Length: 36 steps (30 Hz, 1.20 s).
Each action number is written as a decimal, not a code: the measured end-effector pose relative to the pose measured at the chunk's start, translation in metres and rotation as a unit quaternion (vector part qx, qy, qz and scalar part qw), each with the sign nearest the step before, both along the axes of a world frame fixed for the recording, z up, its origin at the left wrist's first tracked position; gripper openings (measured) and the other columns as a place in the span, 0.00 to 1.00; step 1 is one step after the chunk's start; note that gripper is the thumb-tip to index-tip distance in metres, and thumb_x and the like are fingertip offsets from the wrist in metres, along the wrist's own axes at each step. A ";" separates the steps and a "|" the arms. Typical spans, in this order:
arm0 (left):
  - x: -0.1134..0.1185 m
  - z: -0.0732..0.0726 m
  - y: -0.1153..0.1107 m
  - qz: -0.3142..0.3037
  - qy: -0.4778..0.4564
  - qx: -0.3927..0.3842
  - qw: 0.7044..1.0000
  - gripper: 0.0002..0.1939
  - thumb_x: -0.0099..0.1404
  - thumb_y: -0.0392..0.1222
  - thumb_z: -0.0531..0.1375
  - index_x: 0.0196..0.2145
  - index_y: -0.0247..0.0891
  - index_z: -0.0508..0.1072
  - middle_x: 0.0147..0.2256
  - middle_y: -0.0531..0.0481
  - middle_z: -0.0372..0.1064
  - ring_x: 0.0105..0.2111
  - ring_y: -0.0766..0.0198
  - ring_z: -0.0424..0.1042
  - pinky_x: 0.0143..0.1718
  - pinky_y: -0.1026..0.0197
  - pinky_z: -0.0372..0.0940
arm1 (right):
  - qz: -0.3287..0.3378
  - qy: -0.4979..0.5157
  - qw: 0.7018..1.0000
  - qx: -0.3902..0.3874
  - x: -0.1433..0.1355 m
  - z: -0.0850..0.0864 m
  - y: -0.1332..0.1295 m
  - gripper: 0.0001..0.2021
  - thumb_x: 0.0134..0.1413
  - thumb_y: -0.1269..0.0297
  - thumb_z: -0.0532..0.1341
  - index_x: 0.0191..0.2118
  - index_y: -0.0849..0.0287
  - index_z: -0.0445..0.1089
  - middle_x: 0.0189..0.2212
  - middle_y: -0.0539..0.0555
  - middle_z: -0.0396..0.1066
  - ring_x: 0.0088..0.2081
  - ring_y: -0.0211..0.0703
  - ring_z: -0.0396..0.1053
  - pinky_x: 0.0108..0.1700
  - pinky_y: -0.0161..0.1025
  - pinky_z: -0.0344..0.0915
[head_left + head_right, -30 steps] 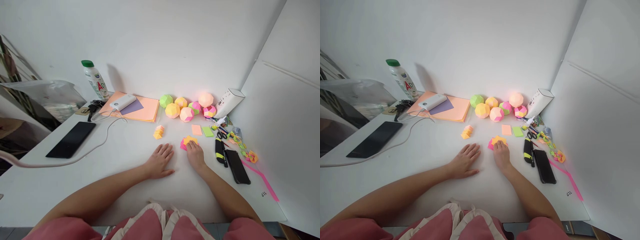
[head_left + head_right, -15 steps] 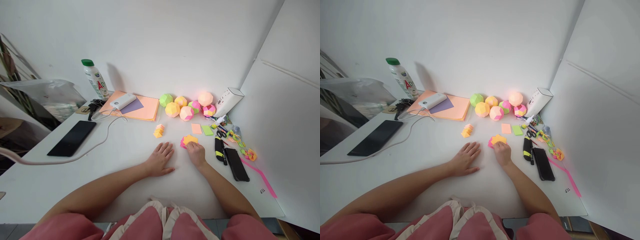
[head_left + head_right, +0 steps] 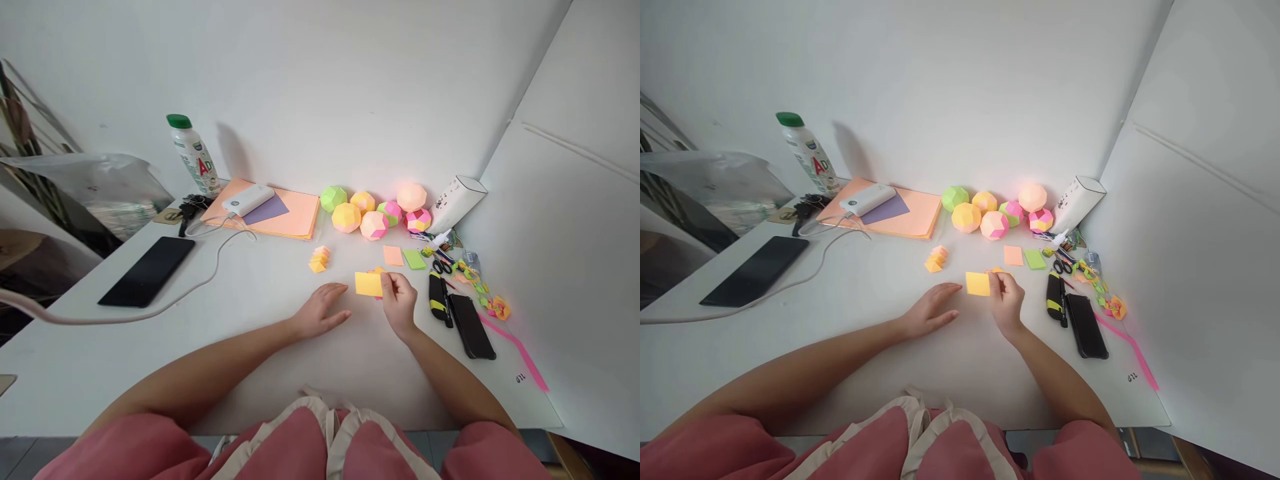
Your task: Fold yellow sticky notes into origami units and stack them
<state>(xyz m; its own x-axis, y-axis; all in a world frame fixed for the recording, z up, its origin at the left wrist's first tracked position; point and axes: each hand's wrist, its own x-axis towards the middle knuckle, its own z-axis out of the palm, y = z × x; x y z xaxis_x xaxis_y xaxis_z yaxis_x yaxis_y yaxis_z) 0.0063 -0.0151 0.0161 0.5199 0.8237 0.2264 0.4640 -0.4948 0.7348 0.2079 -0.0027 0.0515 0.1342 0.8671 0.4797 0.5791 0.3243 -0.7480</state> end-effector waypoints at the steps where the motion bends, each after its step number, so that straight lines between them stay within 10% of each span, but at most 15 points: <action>1: -0.001 0.004 0.001 -0.006 -0.052 -0.042 0.998 0.28 0.62 0.54 0.51 0.55 0.35 0.61 0.54 0.40 0.62 0.54 0.53 0.60 0.55 0.51 0.56 | 0.027 0.063 0.996 -0.052 -0.008 0.001 -0.002 0.15 0.58 0.54 0.52 0.30 0.60 0.64 0.25 0.52 0.68 0.21 0.35 0.63 0.21 0.34 0.63; 7: -0.002 0.012 0.005 -0.037 -0.282 -0.253 0.925 0.21 0.63 0.53 0.51 0.44 0.34 0.70 0.40 0.44 0.73 0.42 0.57 0.70 0.47 0.53 0.63 | 0.130 0.221 0.952 -0.169 -0.043 -0.017 -0.003 0.13 0.55 0.53 0.54 0.34 0.58 0.61 0.23 0.48 0.66 0.19 0.34 0.64 0.19 0.33 0.64; 12: -0.001 0.004 0.013 0.130 -0.326 -0.292 0.890 0.19 0.56 0.56 0.58 0.30 0.34 0.70 0.28 0.48 0.72 0.31 0.61 0.70 0.36 0.58 0.65 | 0.217 0.205 0.938 -0.176 -0.042 -0.031 -0.006 0.10 0.56 0.57 0.55 0.38 0.58 0.60 0.20 0.46 0.66 0.20 0.35 0.67 0.23 0.33 0.64; 21: -0.007 0.009 0.021 0.093 -0.374 -0.361 0.849 0.18 0.54 0.53 0.62 0.22 0.35 0.66 0.15 0.55 0.62 0.19 0.69 0.63 0.25 0.64 0.59 | 0.297 0.182 0.924 -0.159 -0.035 -0.031 -0.007 0.12 0.56 0.61 0.54 0.46 0.57 0.57 0.24 0.48 0.68 0.21 0.34 0.65 0.26 0.36 0.66; 36: -0.010 0.013 0.020 0.039 -0.432 -0.411 0.802 0.18 0.58 0.52 0.59 0.22 0.35 0.63 0.21 0.53 0.65 0.23 0.65 0.68 0.26 0.61 0.63 | 0.333 0.023 0.942 -0.015 -0.033 -0.037 -0.009 0.22 0.52 0.72 0.49 0.54 0.56 0.60 0.49 0.59 0.66 0.32 0.38 0.71 0.31 0.37 0.70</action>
<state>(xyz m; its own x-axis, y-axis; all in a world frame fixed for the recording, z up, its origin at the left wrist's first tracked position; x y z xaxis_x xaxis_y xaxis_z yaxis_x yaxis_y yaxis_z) -0.0041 0.0047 0.0293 0.4015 0.9016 -0.1609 -0.3889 0.3268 0.8614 0.1745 -0.0114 0.0140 -0.4254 0.7796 0.4597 0.2218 0.5823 -0.7822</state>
